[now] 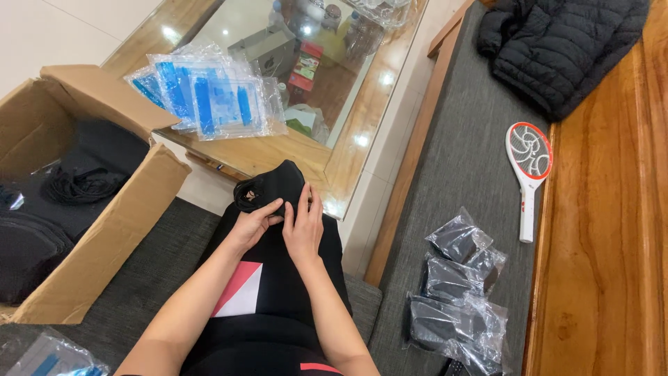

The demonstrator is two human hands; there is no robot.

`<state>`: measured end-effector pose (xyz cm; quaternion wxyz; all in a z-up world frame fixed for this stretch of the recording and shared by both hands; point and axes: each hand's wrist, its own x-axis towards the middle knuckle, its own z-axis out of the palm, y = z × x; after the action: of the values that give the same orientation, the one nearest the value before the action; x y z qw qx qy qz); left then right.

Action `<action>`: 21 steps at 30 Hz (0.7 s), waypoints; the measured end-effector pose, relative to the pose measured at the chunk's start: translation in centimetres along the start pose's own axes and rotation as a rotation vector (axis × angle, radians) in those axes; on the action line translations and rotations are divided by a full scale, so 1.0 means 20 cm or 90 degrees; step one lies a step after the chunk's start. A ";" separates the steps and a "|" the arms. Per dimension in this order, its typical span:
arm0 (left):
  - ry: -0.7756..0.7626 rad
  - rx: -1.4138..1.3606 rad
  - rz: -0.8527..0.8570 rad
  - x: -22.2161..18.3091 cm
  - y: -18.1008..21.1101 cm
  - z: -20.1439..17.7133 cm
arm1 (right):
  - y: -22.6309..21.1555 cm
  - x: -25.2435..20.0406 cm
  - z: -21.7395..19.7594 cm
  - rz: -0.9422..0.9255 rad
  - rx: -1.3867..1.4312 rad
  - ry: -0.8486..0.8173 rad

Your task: Packaging black face masks into individual clear plastic bags

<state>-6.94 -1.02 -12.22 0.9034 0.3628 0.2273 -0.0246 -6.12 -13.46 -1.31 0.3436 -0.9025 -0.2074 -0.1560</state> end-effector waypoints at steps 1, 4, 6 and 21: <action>0.000 0.000 0.001 0.00 -0.01 0.01 | 0.01 0.00 0.01 -0.001 0.000 0.000; 0.043 -0.011 0.017 -0.01 0.00 0.03 | 0.02 0.00 0.02 -0.011 -0.008 0.055; 0.029 0.007 0.016 -0.04 0.02 0.06 | 0.01 0.01 0.02 -0.012 -0.002 0.085; 0.070 -0.022 0.028 -0.01 -0.03 0.00 | 0.00 0.00 0.00 -0.032 0.117 0.120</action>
<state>-7.30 -1.52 -12.57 0.8960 0.3528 0.2689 0.0190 -6.18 -13.42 -1.37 0.4391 -0.8430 -0.2103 -0.2287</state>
